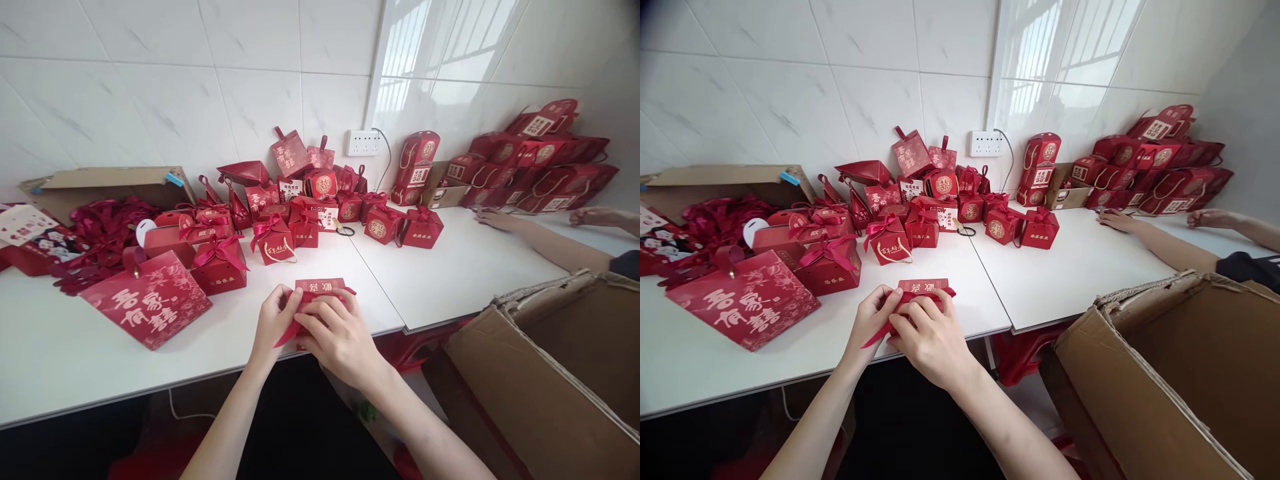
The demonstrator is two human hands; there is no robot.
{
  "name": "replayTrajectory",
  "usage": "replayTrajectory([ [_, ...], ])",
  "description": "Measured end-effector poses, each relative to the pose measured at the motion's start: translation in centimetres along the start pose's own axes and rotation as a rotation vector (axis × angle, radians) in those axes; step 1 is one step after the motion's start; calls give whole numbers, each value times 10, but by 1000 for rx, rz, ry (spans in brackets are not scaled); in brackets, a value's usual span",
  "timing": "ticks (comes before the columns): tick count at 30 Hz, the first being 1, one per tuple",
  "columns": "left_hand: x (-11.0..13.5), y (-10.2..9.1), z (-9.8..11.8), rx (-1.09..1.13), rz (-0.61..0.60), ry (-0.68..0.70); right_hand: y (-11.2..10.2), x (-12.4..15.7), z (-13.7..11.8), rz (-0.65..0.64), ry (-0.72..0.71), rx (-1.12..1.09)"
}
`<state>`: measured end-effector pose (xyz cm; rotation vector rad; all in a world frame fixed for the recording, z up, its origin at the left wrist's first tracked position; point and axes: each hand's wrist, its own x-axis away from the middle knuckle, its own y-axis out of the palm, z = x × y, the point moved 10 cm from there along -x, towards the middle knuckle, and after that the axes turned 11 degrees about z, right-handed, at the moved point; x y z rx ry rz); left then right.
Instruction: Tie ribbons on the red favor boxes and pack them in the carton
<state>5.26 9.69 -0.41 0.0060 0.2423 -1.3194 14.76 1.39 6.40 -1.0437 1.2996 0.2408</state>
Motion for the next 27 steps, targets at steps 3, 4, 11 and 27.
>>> replayTrajectory([
  [3, 1, 0, 1, -36, 16, 19, -6, 7, 1, 87, -28, -34],
  [4, 1, -1, 1, -56, 23, 19, -10, 8, 0, 105, -49, -51],
  [11, -1, -10, 45, -169, 47, 282, -28, 19, 0, 161, -112, -116],
  [27, 4, 30, 49, -332, -259, 373, -32, 20, -2, 268, -43, -161],
])
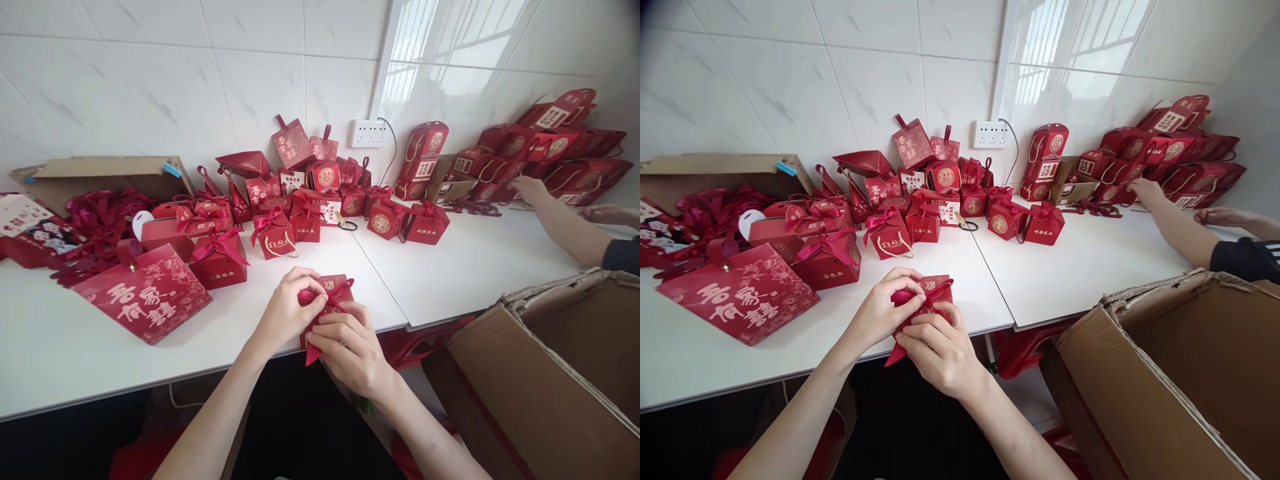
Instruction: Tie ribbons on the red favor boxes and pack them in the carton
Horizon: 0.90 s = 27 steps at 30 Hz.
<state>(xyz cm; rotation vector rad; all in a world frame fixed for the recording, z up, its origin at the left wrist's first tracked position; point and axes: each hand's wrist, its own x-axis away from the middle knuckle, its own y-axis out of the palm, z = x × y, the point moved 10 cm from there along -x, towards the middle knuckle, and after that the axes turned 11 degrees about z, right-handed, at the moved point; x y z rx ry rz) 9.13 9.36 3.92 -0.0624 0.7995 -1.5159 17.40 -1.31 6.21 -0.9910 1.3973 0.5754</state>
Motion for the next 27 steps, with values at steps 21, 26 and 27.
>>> replayTrajectory([
  [21, -2, -2, -4, 56, -9, -38, -35, -11, 72, 93, 509, -189],
  [26, 2, -21, -20, 217, 185, -193, 4, 16, 135, -350, 1036, 46],
  [27, 4, -27, -26, 222, 250, -238, 12, 18, 136, -409, 1045, 39],
])
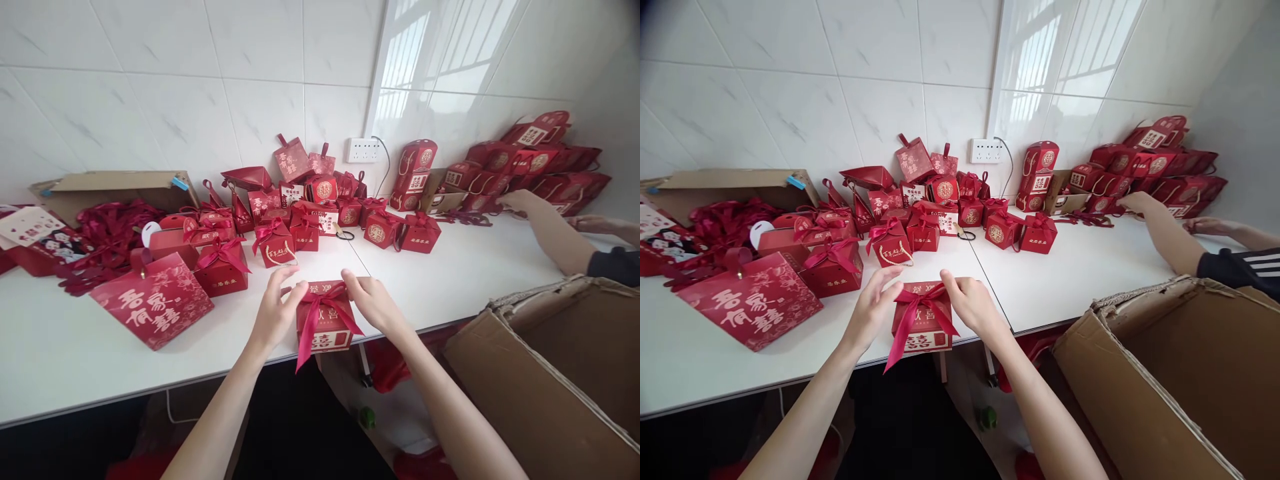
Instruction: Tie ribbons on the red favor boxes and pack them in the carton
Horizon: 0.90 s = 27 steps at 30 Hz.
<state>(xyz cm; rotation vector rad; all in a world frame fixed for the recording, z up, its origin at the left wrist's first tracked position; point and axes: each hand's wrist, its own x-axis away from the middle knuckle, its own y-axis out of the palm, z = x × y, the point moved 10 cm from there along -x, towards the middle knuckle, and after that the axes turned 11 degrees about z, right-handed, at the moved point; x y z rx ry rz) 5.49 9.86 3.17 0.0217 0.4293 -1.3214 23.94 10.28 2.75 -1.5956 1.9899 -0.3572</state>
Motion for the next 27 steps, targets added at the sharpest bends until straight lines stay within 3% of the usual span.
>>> replayTrajectory([
  [3, 2, -10, -11, -98, 80, -84, 10, -2, -1, -30, 6, -9],
  [6, 7, -4, -15, -148, 3, -103, 14, 4, 3, -46, 35, -129],
  [12, 10, 1, -25, 8, 16, -142, 19, 18, 19, -93, 100, -444],
  [16, 13, 0, -41, 191, 47, -269, 10, 19, 25, -88, 23, -545],
  [19, 17, 3, -46, 170, -20, -312, 15, 23, 17, -244, -101, -501],
  [21, 16, 2, -39, 113, -32, -253, 25, 30, 13, -371, -166, -384],
  [23, 15, -3, -26, 88, 12, -170, 27, 33, 10, -381, -216, -281],
  [25, 18, -7, -8, 93, 72, -74, 21, 35, 5, -291, -278, -227],
  [27, 26, -9, 20, 92, 141, 106, 9, 38, -2, -148, -365, -183],
])
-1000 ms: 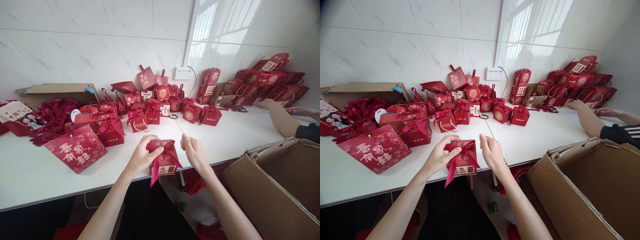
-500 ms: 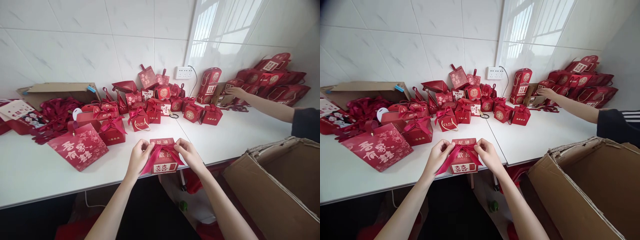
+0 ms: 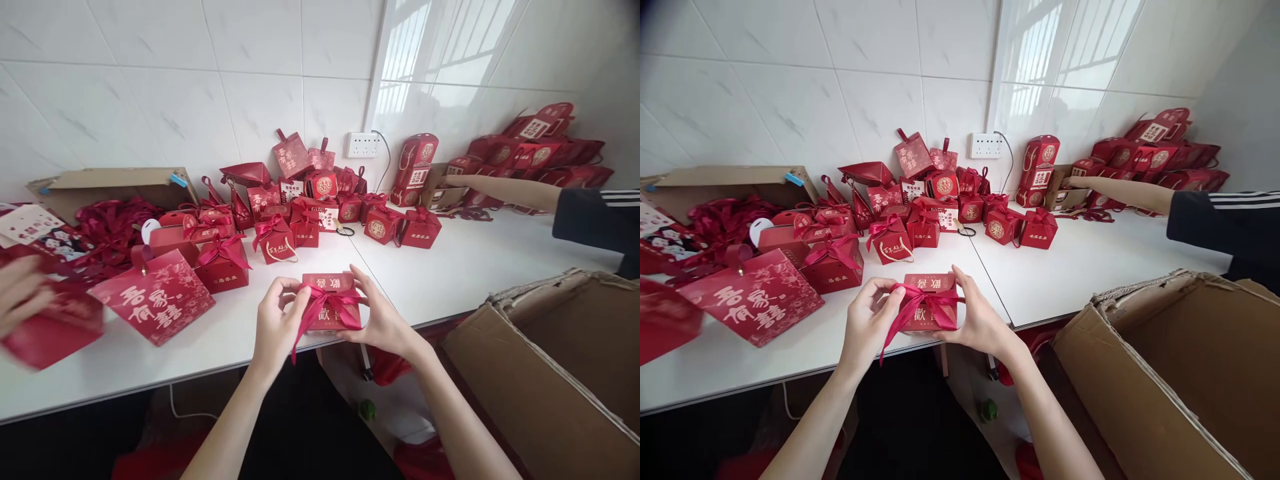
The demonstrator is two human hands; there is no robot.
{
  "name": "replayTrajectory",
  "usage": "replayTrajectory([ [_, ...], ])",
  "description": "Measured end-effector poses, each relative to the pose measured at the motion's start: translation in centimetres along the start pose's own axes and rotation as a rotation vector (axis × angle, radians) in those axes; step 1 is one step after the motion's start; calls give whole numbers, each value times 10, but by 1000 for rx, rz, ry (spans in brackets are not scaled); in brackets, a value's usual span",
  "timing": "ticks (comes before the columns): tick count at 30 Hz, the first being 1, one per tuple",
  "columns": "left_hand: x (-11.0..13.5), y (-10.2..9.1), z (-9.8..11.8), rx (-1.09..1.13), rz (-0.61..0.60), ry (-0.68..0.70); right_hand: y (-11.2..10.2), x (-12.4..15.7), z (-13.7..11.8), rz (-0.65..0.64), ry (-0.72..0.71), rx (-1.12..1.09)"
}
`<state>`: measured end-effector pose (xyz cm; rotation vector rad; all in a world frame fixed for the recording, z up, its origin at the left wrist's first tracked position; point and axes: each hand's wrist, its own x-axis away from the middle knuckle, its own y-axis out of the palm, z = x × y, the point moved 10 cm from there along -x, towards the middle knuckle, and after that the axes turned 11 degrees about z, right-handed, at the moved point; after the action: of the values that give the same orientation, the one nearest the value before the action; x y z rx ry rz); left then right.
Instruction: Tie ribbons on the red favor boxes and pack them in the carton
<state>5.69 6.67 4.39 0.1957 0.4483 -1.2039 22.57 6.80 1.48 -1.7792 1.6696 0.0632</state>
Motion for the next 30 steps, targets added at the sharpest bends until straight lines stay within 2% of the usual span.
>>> replayTrajectory([
  [2, 14, 3, 41, -1, 35, 288, -16, 6, -14, 151, -101, 79],
  [5, 50, 19, 92, 19, -8, 684, -45, 21, -35, 348, -219, 174],
  [8, 77, 33, 116, 87, -59, 873, -73, 40, -52, 489, -285, 280],
  [12, 96, 47, 129, 190, -105, 968, -107, 64, -62, 604, -259, 403],
  [16, 112, 61, 141, 300, -156, 994, -132, 86, -78, 659, -284, 468],
  [18, 113, 66, 149, 378, -187, 957, -142, 96, -89, 672, -295, 534],
  [20, 97, 73, 154, 444, -191, 834, -152, 106, -99, 686, -279, 640],
  [23, 49, 103, 141, 350, -179, 511, -183, 129, -102, 791, -106, 673],
  [25, 26, 143, 124, 211, -288, 333, -214, 154, -89, 935, 121, 456],
  [27, 27, 190, 116, 63, -477, 361, -234, 182, -64, 1069, 392, 82],
  [28, 36, 211, 116, 26, -561, 442, -237, 195, -52, 1116, 524, -118],
  [30, 70, 247, 119, 19, -722, 651, -233, 215, -38, 1171, 743, -456],
])
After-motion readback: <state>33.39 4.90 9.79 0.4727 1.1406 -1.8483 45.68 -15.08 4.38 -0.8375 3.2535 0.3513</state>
